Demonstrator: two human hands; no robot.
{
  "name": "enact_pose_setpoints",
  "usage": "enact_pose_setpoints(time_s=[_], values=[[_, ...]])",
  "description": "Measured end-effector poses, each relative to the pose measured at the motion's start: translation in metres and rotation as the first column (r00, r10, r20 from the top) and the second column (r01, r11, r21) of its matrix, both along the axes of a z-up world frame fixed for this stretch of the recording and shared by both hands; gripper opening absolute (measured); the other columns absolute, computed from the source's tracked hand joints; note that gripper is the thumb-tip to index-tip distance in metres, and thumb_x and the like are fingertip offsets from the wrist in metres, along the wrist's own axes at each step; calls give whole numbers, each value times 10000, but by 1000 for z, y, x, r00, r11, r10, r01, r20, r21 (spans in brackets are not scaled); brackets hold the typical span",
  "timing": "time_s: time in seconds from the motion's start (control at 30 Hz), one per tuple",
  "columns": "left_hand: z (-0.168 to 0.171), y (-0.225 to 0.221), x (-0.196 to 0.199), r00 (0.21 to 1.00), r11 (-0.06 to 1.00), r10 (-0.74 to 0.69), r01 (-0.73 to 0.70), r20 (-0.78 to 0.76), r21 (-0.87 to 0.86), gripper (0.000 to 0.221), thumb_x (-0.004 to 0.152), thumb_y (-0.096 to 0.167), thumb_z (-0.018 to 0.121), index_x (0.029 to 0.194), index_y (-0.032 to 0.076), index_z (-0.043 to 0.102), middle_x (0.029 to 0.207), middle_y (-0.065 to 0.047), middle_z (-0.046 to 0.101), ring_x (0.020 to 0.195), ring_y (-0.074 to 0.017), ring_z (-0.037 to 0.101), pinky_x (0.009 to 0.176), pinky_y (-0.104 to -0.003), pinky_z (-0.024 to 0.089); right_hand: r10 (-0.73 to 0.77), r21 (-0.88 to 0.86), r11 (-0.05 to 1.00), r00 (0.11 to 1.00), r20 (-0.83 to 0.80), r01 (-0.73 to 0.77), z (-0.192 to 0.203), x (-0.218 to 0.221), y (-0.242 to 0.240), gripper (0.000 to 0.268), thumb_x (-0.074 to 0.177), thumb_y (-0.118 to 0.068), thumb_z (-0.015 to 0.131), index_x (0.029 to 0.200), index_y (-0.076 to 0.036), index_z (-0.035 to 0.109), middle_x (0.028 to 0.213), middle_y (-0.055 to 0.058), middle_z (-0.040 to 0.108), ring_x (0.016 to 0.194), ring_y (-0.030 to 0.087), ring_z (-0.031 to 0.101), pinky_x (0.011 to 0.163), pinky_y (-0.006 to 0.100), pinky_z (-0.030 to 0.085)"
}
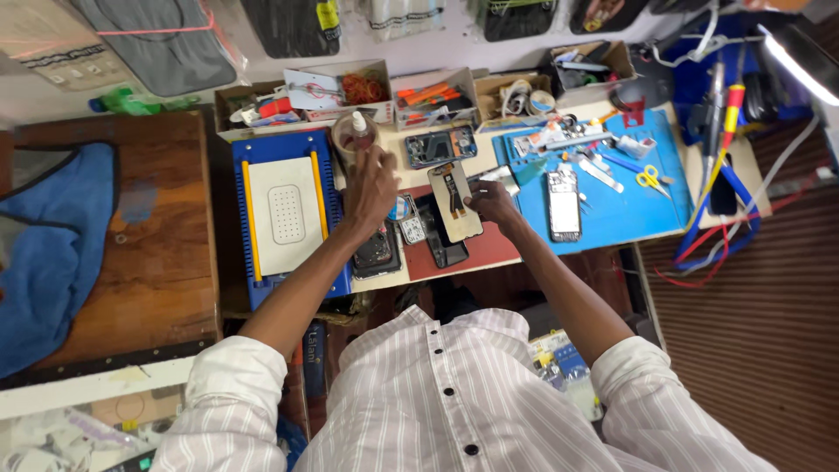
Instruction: The person cleans the internal components of a disassembled mobile phone using a cleaning tool and a cloth, then stands up to retrieve a roll of adhesive tape from a display case.
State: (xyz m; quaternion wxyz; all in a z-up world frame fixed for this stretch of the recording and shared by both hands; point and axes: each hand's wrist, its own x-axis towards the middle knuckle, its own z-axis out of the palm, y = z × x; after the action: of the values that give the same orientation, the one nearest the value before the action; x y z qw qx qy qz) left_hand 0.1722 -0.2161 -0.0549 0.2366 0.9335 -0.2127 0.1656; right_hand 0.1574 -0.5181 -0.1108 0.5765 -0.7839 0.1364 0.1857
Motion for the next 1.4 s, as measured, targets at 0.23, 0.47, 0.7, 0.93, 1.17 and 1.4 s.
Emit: enact_pose_setpoints(time_s=[0.23,0.47,0.7,0.93,1.17,1.4], values=[[43,23,46,907,905,413,-418,-77,-74,1253,485,345,1022,1498,17,363,1432,-258,426,1310,-449,403,1017,-575,414,212,-97,975,970,123,-201,-56,48,1,325,814,-117,822,1103,-16,712,869,99,767,706,147,708,563,321,580],[4,26,83,924,947,272,-307,-268,-99,862,698,418,960,1434,207,563,1402,-157,525,1271,-367,538,1055,-544,449,507,-493,779,852,129,-388,-61,70,-6,373,729,-280,911,972,-26,787,877,148,799,771,241,791,700,345,633],[-6,21,83,937,860,226,-320,-267,-397,527,755,355,865,1228,162,738,1331,-142,619,1199,-293,640,1015,-386,544,646,-814,510,748,150,-277,-15,82,30,276,887,-304,783,994,-55,725,1013,283,685,802,401,739,649,446,626],[-14,30,88,956,831,268,-291,-119,-474,230,889,233,858,1076,108,811,1215,-136,744,1251,-301,657,1086,-408,514,783,-821,450,598,172,-352,-1,113,84,148,945,-189,627,1058,-129,702,1047,269,671,749,426,725,594,522,601],[0,21,77,943,850,296,-333,-153,-408,225,674,152,934,837,65,807,1183,-165,719,1210,-321,642,1027,-415,510,783,-860,458,559,271,-224,5,122,108,196,893,-191,708,1054,-89,661,978,222,692,779,391,721,628,502,595],[14,29,75,948,887,297,-319,-116,-334,282,654,180,956,877,74,821,1339,-172,647,1184,-333,644,1001,-419,533,729,-716,662,414,545,-223,54,117,123,348,875,-163,745,1179,-65,607,1098,202,629,972,410,663,824,511,573]])
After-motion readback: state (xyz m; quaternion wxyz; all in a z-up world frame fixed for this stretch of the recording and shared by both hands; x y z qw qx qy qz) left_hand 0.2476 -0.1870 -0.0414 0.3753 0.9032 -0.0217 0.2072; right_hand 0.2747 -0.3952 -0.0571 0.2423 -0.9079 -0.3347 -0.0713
